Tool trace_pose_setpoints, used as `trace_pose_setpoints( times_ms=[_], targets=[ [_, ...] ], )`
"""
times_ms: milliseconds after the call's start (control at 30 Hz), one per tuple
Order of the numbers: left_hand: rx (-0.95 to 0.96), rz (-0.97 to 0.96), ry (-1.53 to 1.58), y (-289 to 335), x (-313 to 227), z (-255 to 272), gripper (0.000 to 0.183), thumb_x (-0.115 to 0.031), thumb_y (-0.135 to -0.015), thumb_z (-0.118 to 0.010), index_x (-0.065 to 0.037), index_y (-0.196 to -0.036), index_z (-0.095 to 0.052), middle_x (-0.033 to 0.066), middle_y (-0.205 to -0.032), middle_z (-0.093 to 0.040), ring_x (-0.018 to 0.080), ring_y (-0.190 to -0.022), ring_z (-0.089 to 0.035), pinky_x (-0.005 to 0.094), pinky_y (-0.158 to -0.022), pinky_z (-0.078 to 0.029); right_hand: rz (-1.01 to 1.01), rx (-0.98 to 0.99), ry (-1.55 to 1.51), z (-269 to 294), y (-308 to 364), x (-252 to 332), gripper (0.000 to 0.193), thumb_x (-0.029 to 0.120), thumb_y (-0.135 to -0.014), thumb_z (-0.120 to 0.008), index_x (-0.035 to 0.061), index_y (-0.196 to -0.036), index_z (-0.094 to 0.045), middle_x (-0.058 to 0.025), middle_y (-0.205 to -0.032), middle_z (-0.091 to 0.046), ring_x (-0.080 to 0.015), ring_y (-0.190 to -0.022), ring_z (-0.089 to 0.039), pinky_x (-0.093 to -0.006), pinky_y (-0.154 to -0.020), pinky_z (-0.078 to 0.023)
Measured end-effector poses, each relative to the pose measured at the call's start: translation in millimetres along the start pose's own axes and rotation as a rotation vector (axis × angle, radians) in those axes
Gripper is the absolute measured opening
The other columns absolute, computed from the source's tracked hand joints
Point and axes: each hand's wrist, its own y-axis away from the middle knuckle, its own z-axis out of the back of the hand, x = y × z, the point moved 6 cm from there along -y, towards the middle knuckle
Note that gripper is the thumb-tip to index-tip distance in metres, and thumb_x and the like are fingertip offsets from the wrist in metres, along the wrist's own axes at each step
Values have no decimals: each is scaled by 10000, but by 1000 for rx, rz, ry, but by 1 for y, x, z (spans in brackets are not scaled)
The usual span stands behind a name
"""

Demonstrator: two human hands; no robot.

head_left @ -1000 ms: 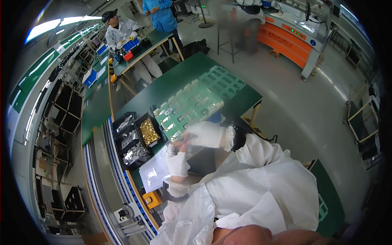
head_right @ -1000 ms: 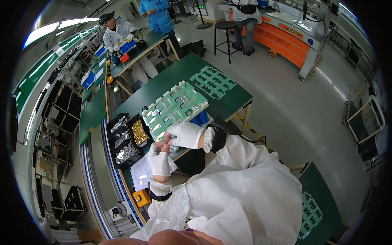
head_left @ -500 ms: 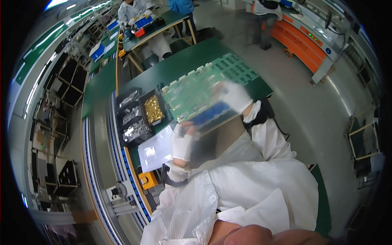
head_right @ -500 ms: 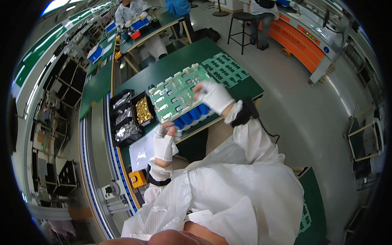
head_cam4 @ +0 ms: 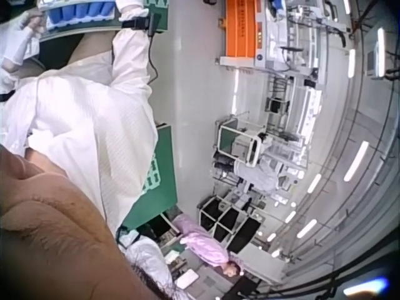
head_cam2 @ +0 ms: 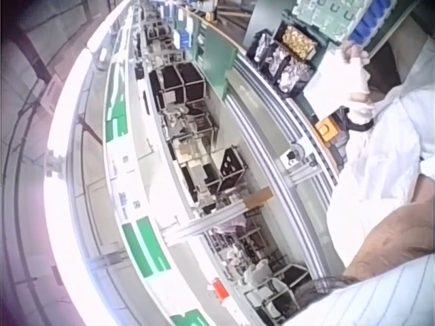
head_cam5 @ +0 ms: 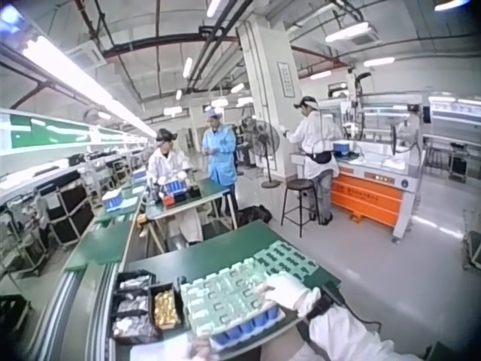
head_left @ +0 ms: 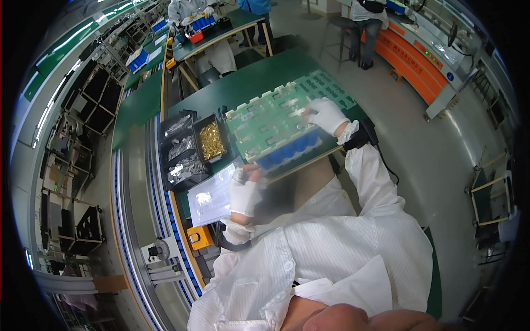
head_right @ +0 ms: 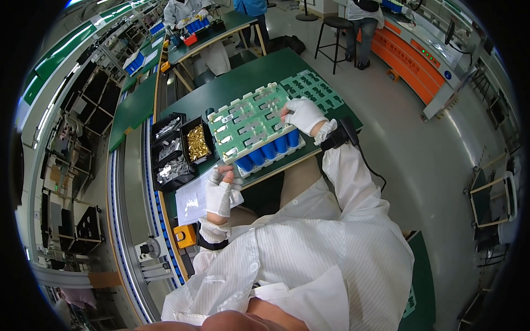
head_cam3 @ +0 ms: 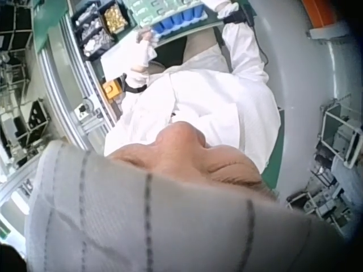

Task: The person places a green frame onto a battery pack, positions metal connectors into the slots, and secures them with a power tool before placing a document on top.

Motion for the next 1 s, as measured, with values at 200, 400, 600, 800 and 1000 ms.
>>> trace_pose_setpoints(
  times_ms=[200,400,600,800,1000],
  targets=[
    [-42,-25,6,1,-3,9,188,-161,-888,-617,-15,-1000,-577,51,-796,-603,114,-662,-581,228,-593,-474,71,20,261,-2,-3,-4,105,172,-700,-702,90,-750,-659,-80,-794,-615,-285,-849,-560,-370,-757,-467],
    [-97,-97,-62,1,7,46,193,-154,-894,-604,0,-1005,-572,78,-825,-612,137,-668,-593,243,-597,-489,89,89,209,-1,-8,7,93,168,-703,-693,95,-741,-649,-87,-798,-614,-291,-828,-574,-369,-735,-472],
    [-229,-59,30,12,19,83,159,-130,-893,-597,-9,-993,-574,97,-835,-618,156,-663,-610,239,-567,-491,-13,217,245,3,-9,4,74,145,-713,-674,96,-763,-650,-87,-816,-626,-271,-810,-599,-363,-713,-480],
    [-268,-39,62,15,22,99,141,-133,-898,-592,-25,-988,-579,81,-822,-618,146,-664,-607,235,-575,-490,-1,165,233,1,-10,13,139,150,-723,-688,103,-849,-653,-94,-872,-623,-276,-830,-600,-357,-735,-480],
    [-257,-35,23,17,24,98,186,-134,-891,-599,8,-1008,-574,103,-848,-622,169,-698,-621,253,-600,-503,36,397,158,-10,-25,18,291,165,-708,-702,119,-992,-664,-107,-964,-606,-278,-921,-577,-348,-820,-458]
  ],
)
